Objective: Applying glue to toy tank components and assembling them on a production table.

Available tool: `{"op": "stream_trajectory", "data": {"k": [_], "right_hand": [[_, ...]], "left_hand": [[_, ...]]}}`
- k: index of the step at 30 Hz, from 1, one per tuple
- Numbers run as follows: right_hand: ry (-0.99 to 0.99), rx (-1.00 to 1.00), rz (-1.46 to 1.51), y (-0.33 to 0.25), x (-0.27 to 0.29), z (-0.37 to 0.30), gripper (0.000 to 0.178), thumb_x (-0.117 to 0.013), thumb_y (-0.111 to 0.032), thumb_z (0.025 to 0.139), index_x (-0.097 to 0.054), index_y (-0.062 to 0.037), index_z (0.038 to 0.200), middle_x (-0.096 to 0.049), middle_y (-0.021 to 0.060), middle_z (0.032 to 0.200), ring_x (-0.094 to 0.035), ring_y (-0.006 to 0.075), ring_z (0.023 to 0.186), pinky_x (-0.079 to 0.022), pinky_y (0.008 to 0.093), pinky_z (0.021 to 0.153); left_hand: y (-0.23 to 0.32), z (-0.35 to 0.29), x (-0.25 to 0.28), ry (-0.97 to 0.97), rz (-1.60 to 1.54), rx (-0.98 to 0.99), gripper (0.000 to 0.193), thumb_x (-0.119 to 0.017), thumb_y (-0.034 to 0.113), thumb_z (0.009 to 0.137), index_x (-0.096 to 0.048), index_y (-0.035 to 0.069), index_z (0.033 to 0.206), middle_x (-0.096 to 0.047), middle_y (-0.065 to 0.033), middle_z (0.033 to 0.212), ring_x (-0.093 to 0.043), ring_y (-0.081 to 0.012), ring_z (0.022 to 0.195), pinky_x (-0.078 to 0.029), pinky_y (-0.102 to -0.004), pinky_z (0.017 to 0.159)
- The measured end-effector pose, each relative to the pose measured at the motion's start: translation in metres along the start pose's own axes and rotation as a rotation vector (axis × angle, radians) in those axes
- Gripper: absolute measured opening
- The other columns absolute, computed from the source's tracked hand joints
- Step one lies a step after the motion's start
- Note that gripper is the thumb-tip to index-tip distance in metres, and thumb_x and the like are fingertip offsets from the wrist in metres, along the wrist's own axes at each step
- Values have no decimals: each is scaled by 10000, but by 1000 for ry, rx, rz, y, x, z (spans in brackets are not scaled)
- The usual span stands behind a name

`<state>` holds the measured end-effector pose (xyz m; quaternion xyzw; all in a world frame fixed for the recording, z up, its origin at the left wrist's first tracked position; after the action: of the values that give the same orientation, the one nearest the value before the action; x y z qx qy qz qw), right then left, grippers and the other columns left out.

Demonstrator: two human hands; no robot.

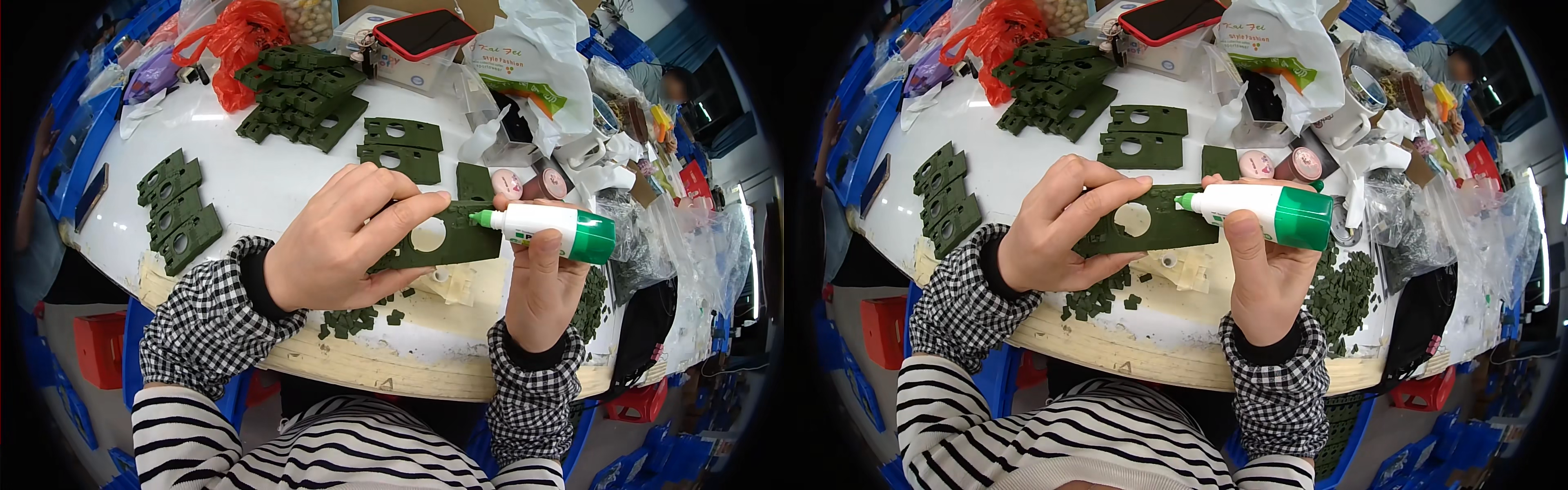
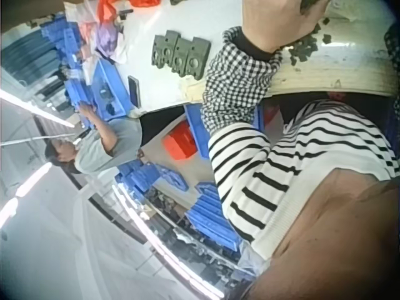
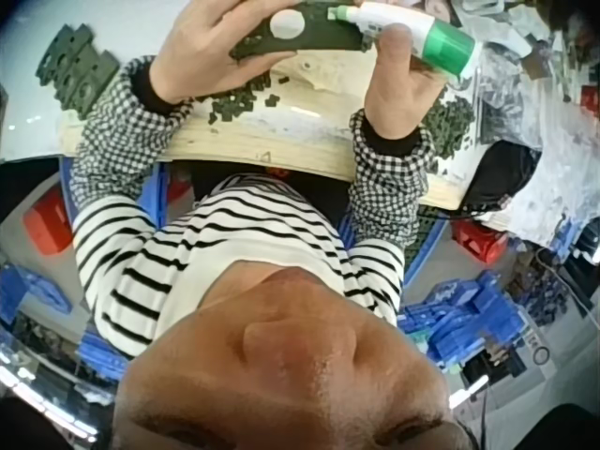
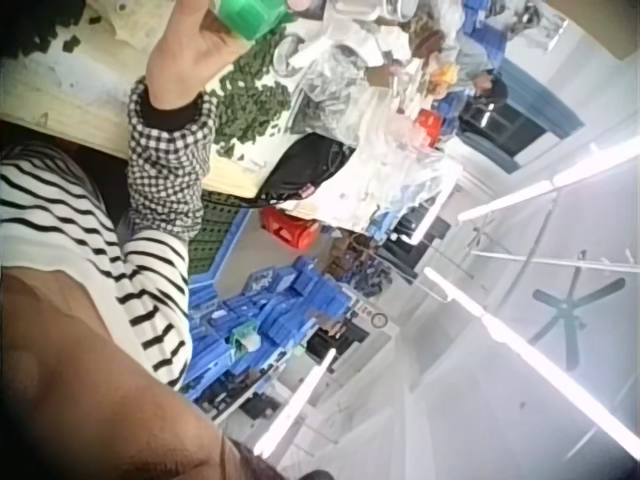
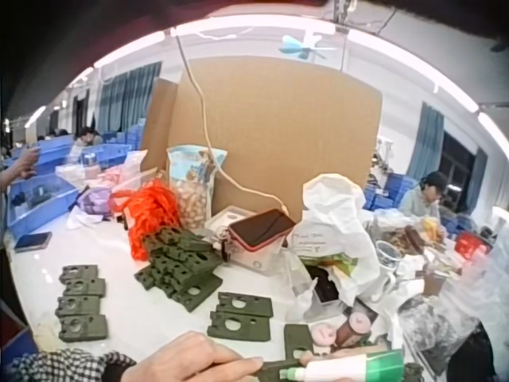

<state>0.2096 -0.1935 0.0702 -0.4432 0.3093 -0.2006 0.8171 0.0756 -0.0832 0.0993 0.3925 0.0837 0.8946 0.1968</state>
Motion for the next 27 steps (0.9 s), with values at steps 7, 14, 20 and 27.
{"op": "stream_trajectory", "data": {"k": [7,14,20,27], "right_hand": [[15,-14,65,2,1,-1,281,-614,-111,905,-521,13,1139,-591,143,1100,-614,284,1023,-467,396,941],[42,-35,95,3,2,0,335,-604,-156,918,-500,9,1191,-591,135,1096,-622,283,1003,-467,412,942],[3,-13,29,3,2,-1,316,-621,-89,894,-501,10,1169,-584,131,1109,-622,274,1001,-459,426,964],[-1,-8,28,3,2,-1,302,-632,-73,883,-509,2,1149,-570,132,1142,-615,272,1017,-457,431,972]], "left_hand": [[-1,-1,-1,-6,-9,10,639,-815,114,600,-572,2,1180,-562,-126,992,-541,-254,813,-460,-334,696],[-6,-1,-1,4,-76,38,613,-811,116,627,-573,-6,1178,-557,-127,985,-551,-255,859,-472,-334,732],[-5,-1,-2,-2,-59,28,613,-807,111,629,-570,-13,1181,-556,-128,989,-551,-252,871,-474,-332,736],[-4,-2,-2,-1,-70,17,616,-806,113,634,-565,-15,1185,-555,-129,994,-550,-251,871,-475,-332,737]]}}
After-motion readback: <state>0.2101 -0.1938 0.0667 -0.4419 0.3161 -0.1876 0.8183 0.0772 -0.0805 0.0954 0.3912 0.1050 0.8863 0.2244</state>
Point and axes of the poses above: each hand's wrist, its own z-axis towards the middle knuckle, its own x-axis out of the back of the hand, y = z × x, the point moved 9 cm from there along z, towards the middle knuckle
